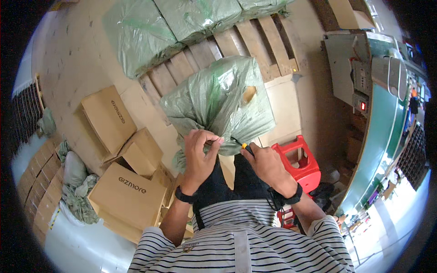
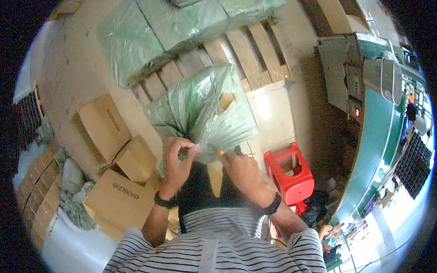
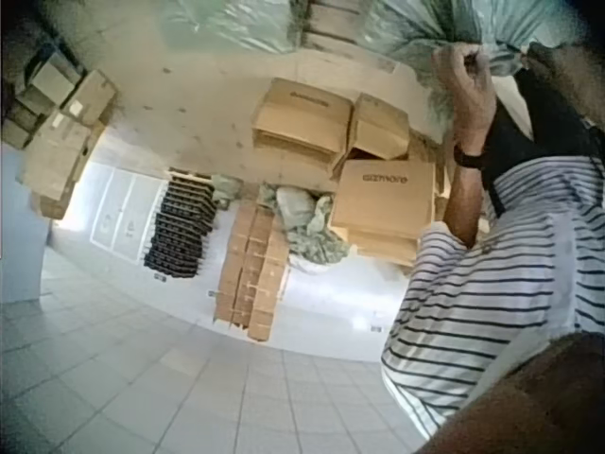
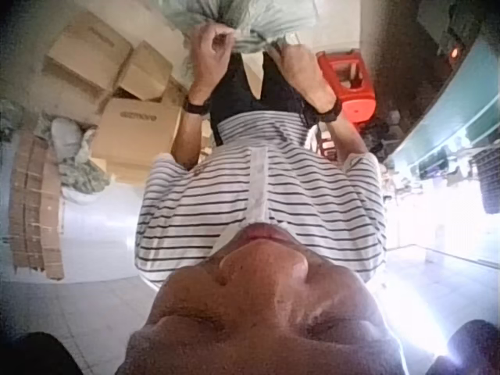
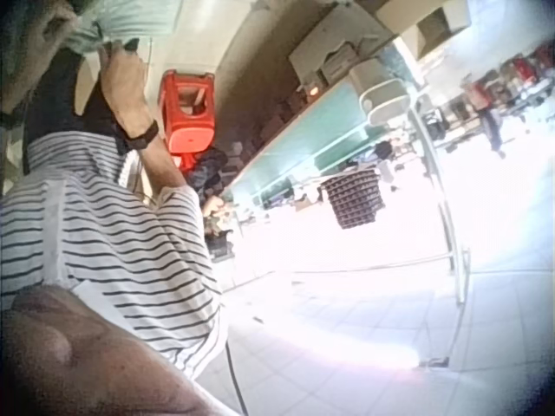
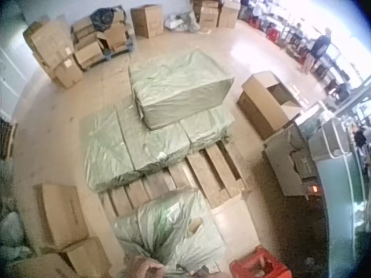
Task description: The person is unpacking a box from a larger package and placing it on a workbench.
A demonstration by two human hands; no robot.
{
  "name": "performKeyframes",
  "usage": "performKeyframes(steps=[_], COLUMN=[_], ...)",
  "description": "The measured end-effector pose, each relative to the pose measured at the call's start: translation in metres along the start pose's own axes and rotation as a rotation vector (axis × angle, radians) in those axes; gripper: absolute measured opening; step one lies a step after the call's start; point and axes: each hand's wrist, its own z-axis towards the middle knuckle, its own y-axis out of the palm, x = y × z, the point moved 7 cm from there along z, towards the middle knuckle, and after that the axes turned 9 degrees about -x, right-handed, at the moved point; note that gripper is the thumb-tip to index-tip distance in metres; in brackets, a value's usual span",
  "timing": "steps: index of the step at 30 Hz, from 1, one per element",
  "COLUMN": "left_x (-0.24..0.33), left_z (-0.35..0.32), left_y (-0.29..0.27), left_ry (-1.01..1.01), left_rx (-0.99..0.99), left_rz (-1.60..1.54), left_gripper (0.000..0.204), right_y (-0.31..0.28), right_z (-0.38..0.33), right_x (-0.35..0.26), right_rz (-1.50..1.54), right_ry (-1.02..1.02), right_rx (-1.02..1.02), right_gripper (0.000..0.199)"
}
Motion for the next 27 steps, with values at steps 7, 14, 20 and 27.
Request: performKeyframes(steps=[7, 14, 20, 27], left_x=[0.006, 0.002, 0.007, 0.018], left_z=[0.007, -0.001, -0.003, 0.001], left_y=[-0.011, 0.002, 0.008, 0.012], left_ry=[0.060, -0.107, 0.022, -0.010], left_rx=[-0.029, -0.106, -0.183, -0.252], left_rz=[-0.043, -0.142, -0.015, 0.025], left_gripper=[0.013, 0.024, 0.023, 0.027], right_y=[0.003, 0.014, 0.044, 0.028], right_z=[-0.006, 0.031, 0.005, -0.023], right_x=[0.028, 0.004, -0.004, -0.020], right_rz=[0.416, 0.827, 0.908, 0.624], right_ry=[0.039, -0.039, -0.023, -0.114], right_rx=[0.132, 0.115, 0.170, 0.284], right_gripper=[0.028, 0.035, 0.020, 0.033])
